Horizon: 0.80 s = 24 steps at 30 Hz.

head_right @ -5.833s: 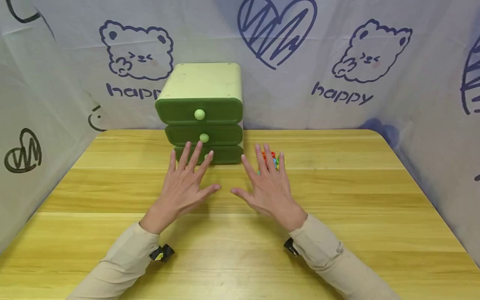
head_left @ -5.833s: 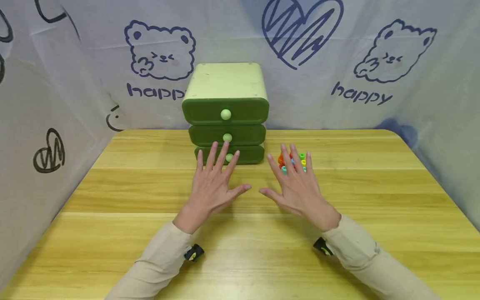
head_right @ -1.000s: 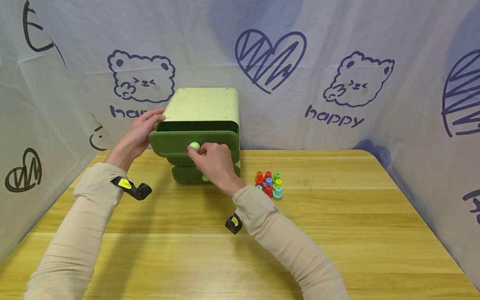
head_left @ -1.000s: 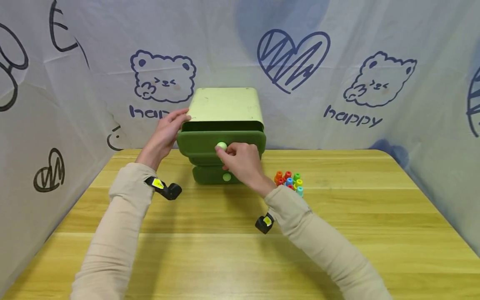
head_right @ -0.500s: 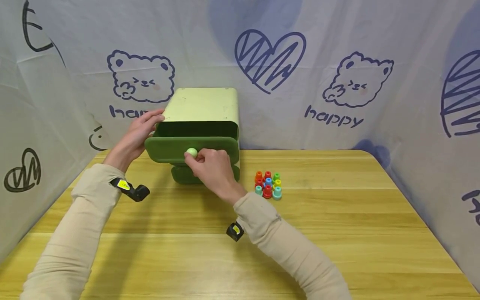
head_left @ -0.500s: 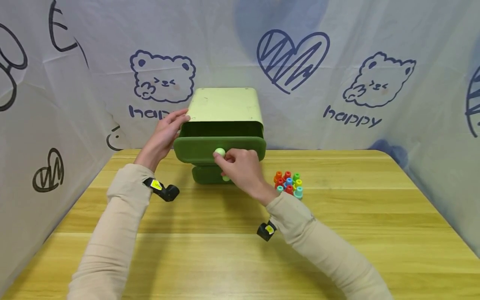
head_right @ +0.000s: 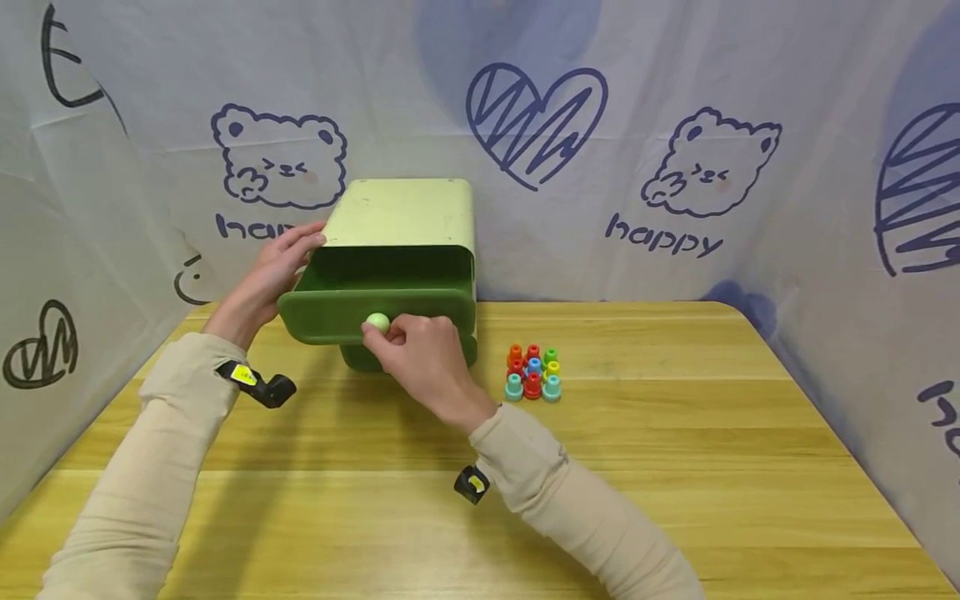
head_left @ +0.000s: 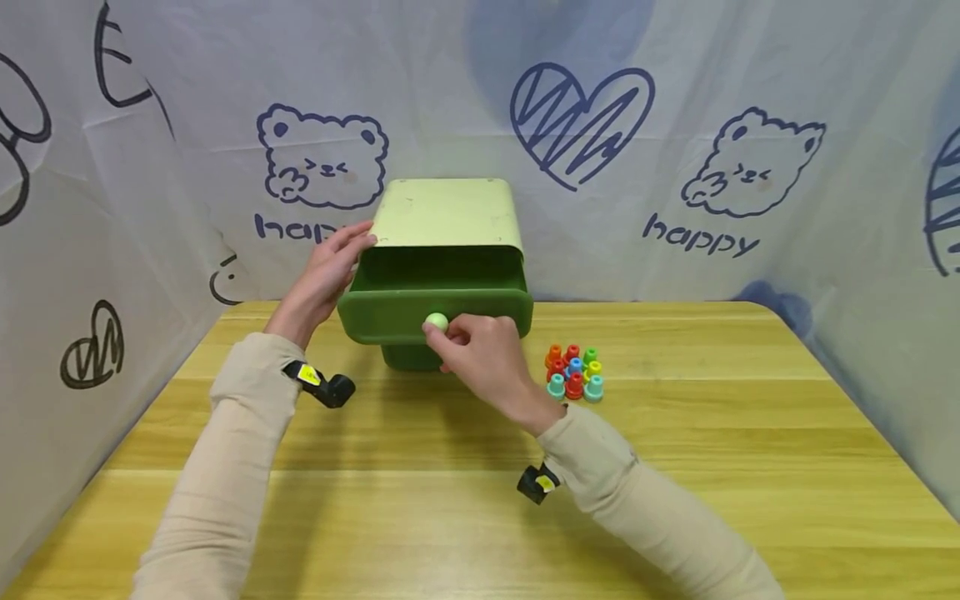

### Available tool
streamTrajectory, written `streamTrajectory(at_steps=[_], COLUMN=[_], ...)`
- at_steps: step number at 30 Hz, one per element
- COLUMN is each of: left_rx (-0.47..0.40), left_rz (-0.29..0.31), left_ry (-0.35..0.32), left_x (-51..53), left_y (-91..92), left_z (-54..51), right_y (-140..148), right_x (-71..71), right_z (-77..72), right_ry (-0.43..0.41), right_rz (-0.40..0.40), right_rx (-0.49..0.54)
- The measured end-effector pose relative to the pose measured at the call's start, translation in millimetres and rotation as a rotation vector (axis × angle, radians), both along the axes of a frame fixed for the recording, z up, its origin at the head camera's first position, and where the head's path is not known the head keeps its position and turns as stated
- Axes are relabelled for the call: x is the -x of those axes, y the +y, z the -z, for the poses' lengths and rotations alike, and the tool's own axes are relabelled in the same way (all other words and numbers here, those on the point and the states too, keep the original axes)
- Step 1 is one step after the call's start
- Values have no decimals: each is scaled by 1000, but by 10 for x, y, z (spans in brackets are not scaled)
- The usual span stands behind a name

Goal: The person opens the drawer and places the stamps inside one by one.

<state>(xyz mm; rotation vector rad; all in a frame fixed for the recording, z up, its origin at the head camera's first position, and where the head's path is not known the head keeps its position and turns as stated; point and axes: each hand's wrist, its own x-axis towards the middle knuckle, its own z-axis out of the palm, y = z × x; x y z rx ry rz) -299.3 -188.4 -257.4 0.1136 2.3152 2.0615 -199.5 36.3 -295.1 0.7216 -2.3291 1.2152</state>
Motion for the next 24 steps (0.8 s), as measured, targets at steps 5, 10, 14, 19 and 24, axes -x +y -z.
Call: streamTrajectory(at_steps=[5, 10, 14, 19, 24], left_rx=[-6, 14, 47, 61, 78], left_rz=[14, 30, 32, 33, 28], left_ry=[15, 35, 38, 39, 42], left_x=[4, 10, 3, -2, -2], left_y=[-20, -30, -40, -38, -39], left_z=[23, 33, 32, 23, 17], right_y=[11, 27, 34, 36, 42], right_x=[-59, -99, -127, -143, -150], right_z=[2, 15, 35, 63, 99], right_ry=[0, -2, 19, 42, 55], right_rz=[-10, -8, -11, -15, -9], right_rx=[12, 10, 3, -11, -35])
